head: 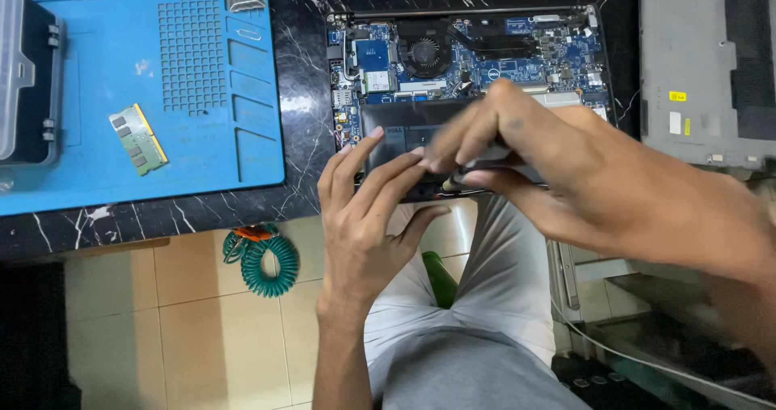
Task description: The person uses a screwdriver to remove screws from the motherboard and battery area of a disassembled laptop. They then pick up the laptop's bottom cover and place it aside before continuing to remove additional screws from the internal components.
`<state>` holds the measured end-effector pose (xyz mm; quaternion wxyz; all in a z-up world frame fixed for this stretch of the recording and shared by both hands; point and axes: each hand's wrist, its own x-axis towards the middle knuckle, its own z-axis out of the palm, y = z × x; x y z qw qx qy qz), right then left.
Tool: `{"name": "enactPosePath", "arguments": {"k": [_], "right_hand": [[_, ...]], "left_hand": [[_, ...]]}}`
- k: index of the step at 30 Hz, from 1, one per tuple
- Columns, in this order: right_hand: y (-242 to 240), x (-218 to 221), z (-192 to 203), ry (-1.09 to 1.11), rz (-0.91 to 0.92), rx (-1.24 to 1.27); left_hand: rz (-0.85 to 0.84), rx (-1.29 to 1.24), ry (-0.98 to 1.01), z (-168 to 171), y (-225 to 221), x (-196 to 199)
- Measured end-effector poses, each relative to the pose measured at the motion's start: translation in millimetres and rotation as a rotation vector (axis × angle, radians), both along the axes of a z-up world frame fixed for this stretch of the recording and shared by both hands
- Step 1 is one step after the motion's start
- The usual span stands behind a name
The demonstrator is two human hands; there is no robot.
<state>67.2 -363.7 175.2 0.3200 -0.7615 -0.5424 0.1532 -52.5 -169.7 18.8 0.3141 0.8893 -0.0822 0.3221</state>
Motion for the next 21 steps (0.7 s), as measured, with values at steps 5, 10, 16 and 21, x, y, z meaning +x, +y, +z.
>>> {"name": "enactPosePath", "arguments": {"k": [5,10,16,21], "right_hand": [[-1,-16,-9,-0.471,-0.214,-0.126],[2,-16,-11,-0.090,-0.165,-0.080],[3,-22,-2,-0.234,-0.075,-0.062],[5,-30,-28,-0.676,-0.264,-0.172]], "left_hand": [[-0.061,-0.208,0.010,19,15,-9],[0.038,-0.172,-0.024,26,10,5],[0.088,-0.165,0.001,36,0,25],[0.180,-0.070,0.031,32,-3,38]]}}
